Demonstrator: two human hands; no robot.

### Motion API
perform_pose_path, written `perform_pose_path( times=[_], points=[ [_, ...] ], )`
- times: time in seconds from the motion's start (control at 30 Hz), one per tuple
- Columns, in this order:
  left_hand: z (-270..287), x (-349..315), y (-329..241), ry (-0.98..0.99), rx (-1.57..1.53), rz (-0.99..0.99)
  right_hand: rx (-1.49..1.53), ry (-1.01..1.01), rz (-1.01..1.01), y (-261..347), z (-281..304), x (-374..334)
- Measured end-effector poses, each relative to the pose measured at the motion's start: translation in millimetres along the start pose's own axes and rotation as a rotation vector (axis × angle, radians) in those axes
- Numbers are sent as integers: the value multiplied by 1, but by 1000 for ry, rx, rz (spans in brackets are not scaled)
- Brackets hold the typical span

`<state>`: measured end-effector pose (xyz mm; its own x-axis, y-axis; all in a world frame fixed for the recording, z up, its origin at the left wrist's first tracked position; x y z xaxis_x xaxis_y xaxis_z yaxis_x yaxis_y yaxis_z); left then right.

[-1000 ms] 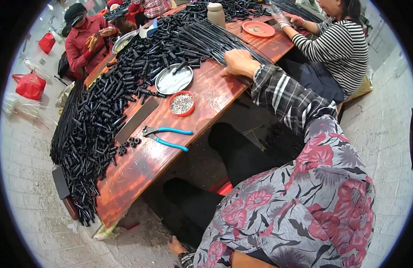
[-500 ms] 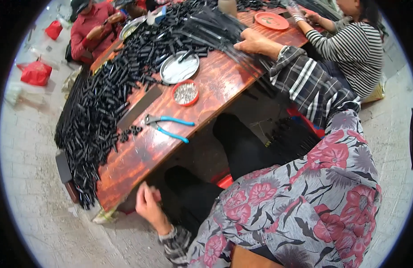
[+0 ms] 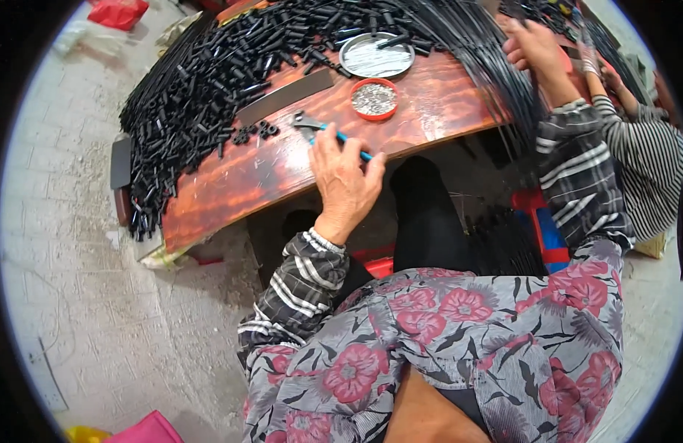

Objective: Assembling and securing black synthetic hair filaments into bundles using plastic connectors and tools.

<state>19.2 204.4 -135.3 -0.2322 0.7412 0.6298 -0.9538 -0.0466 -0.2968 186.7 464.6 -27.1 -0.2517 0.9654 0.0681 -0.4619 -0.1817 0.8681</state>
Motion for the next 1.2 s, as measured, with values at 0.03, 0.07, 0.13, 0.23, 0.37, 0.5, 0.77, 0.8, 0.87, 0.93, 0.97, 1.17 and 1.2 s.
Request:
perform_pose_path(
  times=[0.03, 0.07, 0.13, 0.23, 0.37, 0.5, 0.77, 0.8, 0.87, 0.93, 0.97, 1.17, 1.2],
  points=[
    [4, -5, 0, 22, -58, -6, 99, 13, 37, 7, -11, 7],
    [12, -10, 3, 34, -123, -11, 193, 22, 78, 20, -22, 12],
    [12, -7, 6, 47, -161, -21, 351, -35, 147, 40, -9, 19],
    [12, 5, 8, 61, -292, -148, 626, -74, 362, 61, 10, 24],
    [11, 9, 15, 118, -359, -45, 701, -193, 358, 108, -2, -14],
    [15, -4, 9, 28, -307, -3, 745, -246, 528, 121, -20, -21],
    [69, -12, -6, -282, -446, 79, 550, -75, 602, 75, -66, -45],
    [78, -13, -10, -298, -500, 65, 498, -46, 590, 74, -69, -53],
    [89, -11, -18, -314, -591, 117, 392, -3, 565, 70, -77, -58],
    [108, -5, -33, -349, -757, 89, 369, 284, 491, 97, -78, -83],
    [120, -2, -45, -336, -817, 66, 272, 377, 454, 109, -79, -97],
    [130, 13, -59, -245, -1148, 270, 133, 945, 379, 136, -92, -147],
    [132, 16, -54, -239, -1151, 309, 136, 955, 389, 139, -94, -150]
  ],
)
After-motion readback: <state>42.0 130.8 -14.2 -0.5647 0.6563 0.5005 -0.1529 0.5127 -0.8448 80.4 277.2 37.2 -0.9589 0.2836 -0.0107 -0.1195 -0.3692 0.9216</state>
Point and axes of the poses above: each hand's wrist, its own x-axis towards the middle knuckle, its own z-axis out of the back of the hand, y = z × x, the point moved 3 cm from there along x, towards the middle knuckle, and after that the axes turned 13 degrees about -z, right-handed, at the moved point
